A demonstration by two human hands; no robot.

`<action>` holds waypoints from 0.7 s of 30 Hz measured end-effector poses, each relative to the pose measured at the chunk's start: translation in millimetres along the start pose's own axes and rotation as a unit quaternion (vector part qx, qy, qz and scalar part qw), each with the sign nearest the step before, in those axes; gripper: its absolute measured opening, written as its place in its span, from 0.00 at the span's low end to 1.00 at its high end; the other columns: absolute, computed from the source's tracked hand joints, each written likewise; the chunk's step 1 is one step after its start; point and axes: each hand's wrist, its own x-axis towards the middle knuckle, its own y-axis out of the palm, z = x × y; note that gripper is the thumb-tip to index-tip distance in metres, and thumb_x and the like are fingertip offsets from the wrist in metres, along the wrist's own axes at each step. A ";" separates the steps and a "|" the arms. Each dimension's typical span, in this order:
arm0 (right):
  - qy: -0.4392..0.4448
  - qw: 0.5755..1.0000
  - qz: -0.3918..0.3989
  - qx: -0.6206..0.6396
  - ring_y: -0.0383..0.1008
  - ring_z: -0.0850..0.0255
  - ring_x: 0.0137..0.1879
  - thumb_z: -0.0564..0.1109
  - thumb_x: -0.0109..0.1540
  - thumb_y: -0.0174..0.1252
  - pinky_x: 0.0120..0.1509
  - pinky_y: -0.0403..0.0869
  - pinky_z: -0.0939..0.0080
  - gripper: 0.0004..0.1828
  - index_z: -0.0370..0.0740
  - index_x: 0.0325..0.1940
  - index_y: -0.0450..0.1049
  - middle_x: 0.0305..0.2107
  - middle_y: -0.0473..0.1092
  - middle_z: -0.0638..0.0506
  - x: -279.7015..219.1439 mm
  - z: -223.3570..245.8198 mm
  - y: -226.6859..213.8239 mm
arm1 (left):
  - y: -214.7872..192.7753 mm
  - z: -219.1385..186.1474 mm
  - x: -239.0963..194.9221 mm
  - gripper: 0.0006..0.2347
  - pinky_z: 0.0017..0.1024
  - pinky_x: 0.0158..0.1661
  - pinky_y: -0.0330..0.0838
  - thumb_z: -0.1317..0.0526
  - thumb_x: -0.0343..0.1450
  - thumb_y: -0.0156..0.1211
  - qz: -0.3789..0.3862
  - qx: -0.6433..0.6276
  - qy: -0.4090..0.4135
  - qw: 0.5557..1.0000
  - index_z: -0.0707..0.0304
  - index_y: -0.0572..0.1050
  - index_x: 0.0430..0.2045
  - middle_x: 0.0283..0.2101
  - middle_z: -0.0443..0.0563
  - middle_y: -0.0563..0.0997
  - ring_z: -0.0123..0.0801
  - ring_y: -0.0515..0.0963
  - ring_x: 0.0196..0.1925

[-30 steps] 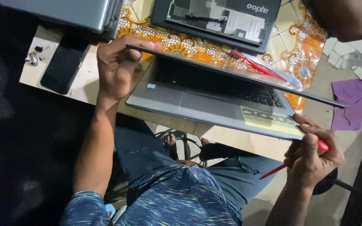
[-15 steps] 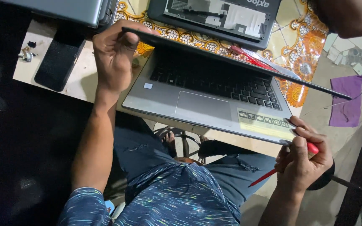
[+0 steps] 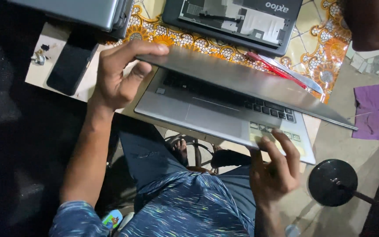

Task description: The person removes the back cover of a laptop to expose the internal components. They then use a screwdriver to tighten screws on the laptop's chassis. Finally, the person flips the laptop over and opens the lid to reveal the keyboard and screen.

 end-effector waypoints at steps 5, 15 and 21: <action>-0.002 0.999 -0.029 0.045 0.75 0.47 0.46 0.22 0.59 0.62 0.52 0.78 0.52 0.11 0.28 0.42 0.74 0.38 0.71 0.35 9.7 12.1 9.4 | 2.4 -10.7 5.5 0.15 0.37 0.46 0.75 0.64 0.65 0.75 0.063 0.135 0.076 0.986 0.72 0.77 0.41 0.42 0.61 0.81 0.46 0.81 0.43; 0.028 0.998 0.003 0.065 0.75 0.49 0.48 0.30 0.59 0.64 0.56 0.77 0.50 0.10 0.33 0.44 0.74 0.40 0.71 0.38 9.3 11.9 2.2 | 91.0 -27.6 62.2 0.25 0.19 0.13 0.53 0.33 0.76 0.35 0.070 0.466 0.223 0.853 0.52 0.68 0.26 0.16 0.35 0.63 0.16 0.60 0.13; 0.022 0.998 -0.001 0.058 0.77 0.52 0.48 0.39 0.56 0.69 0.54 0.80 0.57 0.15 0.33 0.45 0.75 0.39 0.71 0.39 -1.8 6.2 8.1 | 82.5 -32.0 76.0 0.20 0.21 0.11 0.56 0.39 0.79 0.41 0.112 0.463 0.192 0.858 0.51 0.70 0.29 0.16 0.37 0.63 0.19 0.61 0.12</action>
